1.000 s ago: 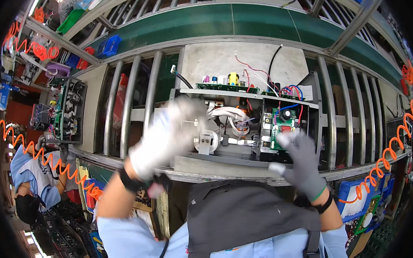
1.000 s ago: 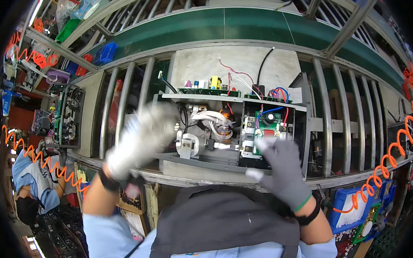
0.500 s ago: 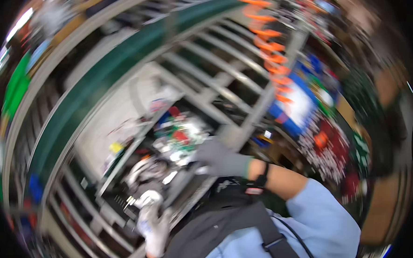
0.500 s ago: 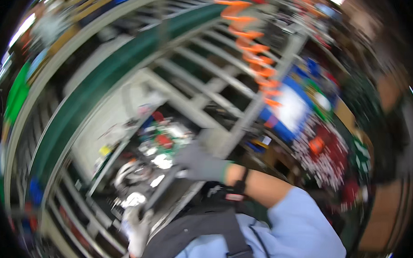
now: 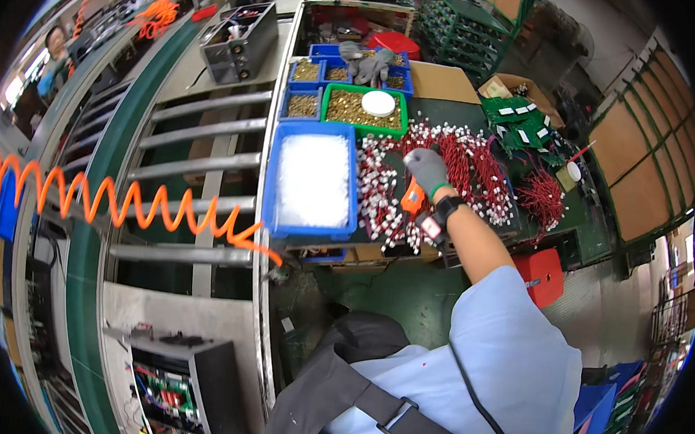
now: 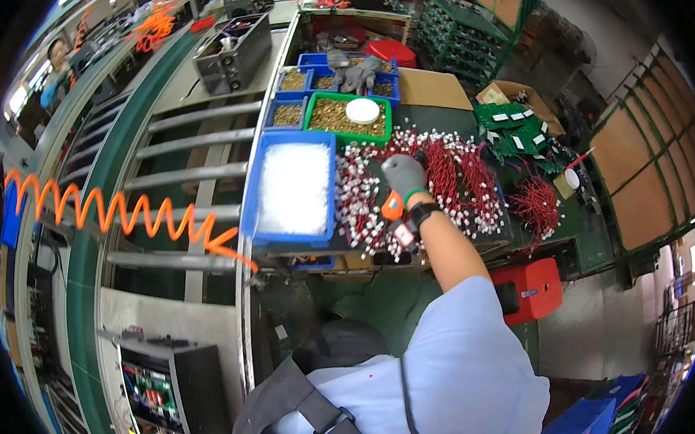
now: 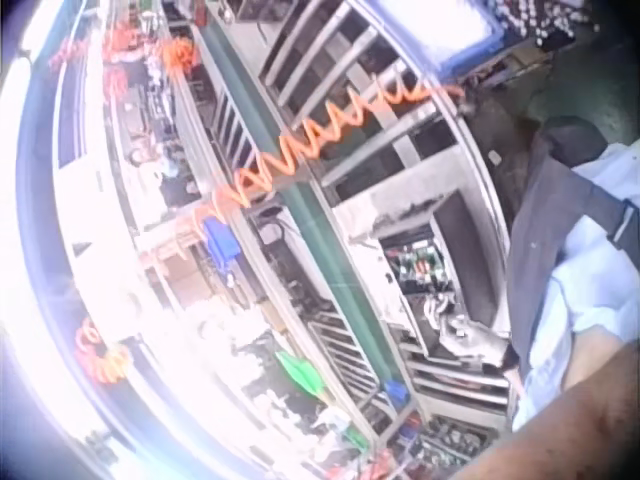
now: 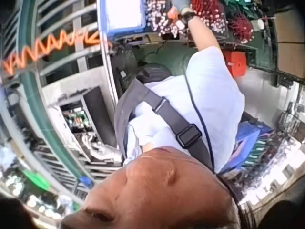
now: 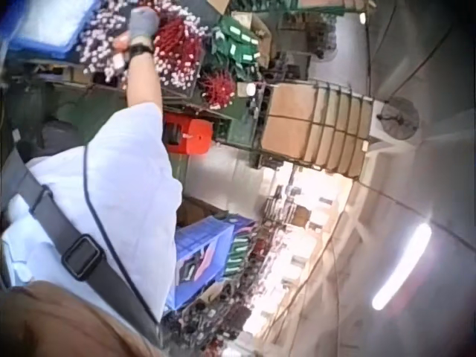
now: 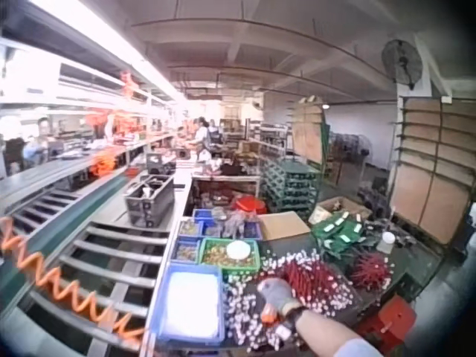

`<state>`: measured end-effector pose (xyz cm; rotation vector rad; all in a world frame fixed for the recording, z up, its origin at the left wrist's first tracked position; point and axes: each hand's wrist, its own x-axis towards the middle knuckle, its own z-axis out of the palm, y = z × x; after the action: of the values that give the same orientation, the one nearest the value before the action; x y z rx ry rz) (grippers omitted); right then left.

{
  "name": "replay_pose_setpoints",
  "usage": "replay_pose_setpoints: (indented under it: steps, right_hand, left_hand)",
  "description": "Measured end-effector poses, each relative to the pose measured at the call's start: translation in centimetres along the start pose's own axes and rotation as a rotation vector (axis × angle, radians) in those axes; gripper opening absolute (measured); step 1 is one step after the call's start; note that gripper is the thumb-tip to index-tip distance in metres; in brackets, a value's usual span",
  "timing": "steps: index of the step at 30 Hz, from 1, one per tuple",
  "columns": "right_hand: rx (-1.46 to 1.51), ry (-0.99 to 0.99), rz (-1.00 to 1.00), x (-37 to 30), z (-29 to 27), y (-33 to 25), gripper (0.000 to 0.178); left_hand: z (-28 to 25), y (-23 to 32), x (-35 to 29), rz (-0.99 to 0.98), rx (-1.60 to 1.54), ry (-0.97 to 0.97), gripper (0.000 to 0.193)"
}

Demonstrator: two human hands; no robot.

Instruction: Assembling and wiring electronic inverter components on a production line.

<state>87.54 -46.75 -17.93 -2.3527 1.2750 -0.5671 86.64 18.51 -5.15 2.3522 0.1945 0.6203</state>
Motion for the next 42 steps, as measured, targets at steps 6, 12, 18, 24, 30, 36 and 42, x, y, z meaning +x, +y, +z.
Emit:
replay_pose_setpoints:
  steps: [6, 12, 18, 24, 30, 36, 42]
  right_hand:
    - [-0.278, -0.024, 0.33, 9.5, -0.3, 5.6, 0.032]
    - [-0.245, -0.132, 0.555, 10.7, -4.9, 13.3, 0.045]
    - [-0.262, -0.23, 0.362, 10.2, -3.3, 19.0, 0.044]
    - [0.936, -0.257, 0.596, 10.4, -7.6, 18.3, 0.024]
    - [0.637, 0.021, 0.685, 11.1, -6.5, 18.9, 0.016]
    - [1.214, -0.141, 0.503, 10.4, -9.6, 15.6, 0.018]
    - [1.279, -0.231, 0.258, 5.0, -3.2, -0.9, 0.016]
  left_hand:
    - [7.4, 8.2, 2.5, 0.451, 0.214, -0.475, 0.013]
    - [8.9, 8.9, 2.4, 0.32, 0.269, -0.59, 0.017]
    - [11.9, 13.5, 2.5, 0.374, 0.277, -0.754, 0.021]
    - [11.9, 13.5, 2.3, 0.346, 0.274, -0.744, 0.02]
    - [11.3, 12.1, 2.4, 0.359, 0.217, -0.753, 0.018]
    - [8.4, 7.8, 2.3, 0.307, 0.198, -0.654, 0.019]
    - [4.4, 4.9, 3.0, 0.139, -0.079, -0.694, 0.026]
